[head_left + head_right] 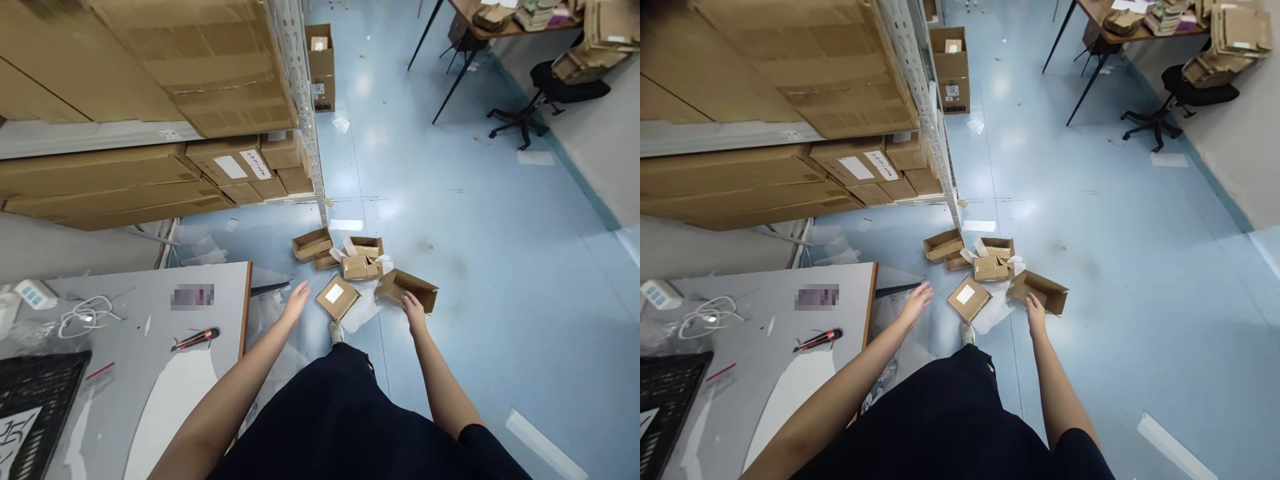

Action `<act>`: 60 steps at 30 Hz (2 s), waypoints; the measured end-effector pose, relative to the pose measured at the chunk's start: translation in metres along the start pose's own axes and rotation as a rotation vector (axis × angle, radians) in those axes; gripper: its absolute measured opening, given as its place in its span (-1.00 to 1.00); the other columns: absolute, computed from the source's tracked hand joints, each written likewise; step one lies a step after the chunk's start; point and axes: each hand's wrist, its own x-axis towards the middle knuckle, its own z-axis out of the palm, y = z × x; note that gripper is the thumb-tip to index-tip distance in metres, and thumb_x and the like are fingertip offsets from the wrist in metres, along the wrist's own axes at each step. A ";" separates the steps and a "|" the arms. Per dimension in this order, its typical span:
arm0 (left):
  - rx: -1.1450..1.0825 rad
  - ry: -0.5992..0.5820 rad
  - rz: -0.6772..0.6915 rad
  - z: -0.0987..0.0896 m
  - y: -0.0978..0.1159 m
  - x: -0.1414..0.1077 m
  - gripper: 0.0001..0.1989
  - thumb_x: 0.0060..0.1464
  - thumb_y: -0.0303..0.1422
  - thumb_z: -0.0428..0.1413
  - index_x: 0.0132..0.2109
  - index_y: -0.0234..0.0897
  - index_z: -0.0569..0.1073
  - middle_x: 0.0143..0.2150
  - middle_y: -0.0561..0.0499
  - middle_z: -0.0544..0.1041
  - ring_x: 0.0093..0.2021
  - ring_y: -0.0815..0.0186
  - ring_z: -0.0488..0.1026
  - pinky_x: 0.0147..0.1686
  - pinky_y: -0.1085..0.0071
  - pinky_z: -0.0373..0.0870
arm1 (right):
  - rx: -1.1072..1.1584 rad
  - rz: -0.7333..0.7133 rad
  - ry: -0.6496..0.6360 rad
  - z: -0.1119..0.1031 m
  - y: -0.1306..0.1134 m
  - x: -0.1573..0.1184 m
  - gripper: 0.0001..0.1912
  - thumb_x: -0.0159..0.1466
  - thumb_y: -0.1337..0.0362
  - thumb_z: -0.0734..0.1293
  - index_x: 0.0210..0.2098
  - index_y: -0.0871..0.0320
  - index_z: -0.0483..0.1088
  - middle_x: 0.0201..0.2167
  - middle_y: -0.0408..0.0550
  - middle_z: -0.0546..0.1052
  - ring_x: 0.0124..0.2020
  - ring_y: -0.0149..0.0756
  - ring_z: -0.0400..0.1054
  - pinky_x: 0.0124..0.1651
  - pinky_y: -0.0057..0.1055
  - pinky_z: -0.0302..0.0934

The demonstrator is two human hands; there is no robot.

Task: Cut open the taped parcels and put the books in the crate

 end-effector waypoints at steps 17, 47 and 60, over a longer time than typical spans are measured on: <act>-0.415 0.345 -0.067 -0.119 -0.127 -0.181 -0.57 0.04 -0.22 0.19 0.05 -0.28 0.46 0.06 -0.24 0.51 0.07 0.04 0.47 0.09 0.12 0.33 | -0.148 -0.091 -0.778 0.144 -0.025 -0.136 -0.50 -0.09 -0.02 0.47 -0.19 0.07 0.57 -0.11 0.03 0.60 0.02 -0.03 0.42 0.08 -0.08 0.25; -1.524 1.656 0.064 -0.074 -0.366 -0.469 -0.55 0.10 -0.20 0.14 0.11 -0.25 0.41 0.10 -0.23 0.49 0.05 0.15 0.48 0.01 0.22 0.41 | -1.167 -0.331 -2.081 0.338 0.118 -0.526 -0.54 0.04 0.00 0.45 -0.10 0.03 0.54 0.00 -0.01 0.55 0.14 -0.02 0.34 0.17 -0.09 0.25; -1.927 2.115 -0.002 0.108 -0.372 -0.481 -0.53 0.10 -0.17 0.15 0.11 -0.26 0.39 0.14 -0.25 0.45 0.09 0.11 0.46 0.05 0.17 0.42 | -1.673 -0.307 -2.415 0.225 0.226 -0.588 -0.51 -0.05 -0.04 0.49 -0.17 0.05 0.56 -0.06 0.05 0.57 0.08 0.01 0.38 0.14 -0.05 0.23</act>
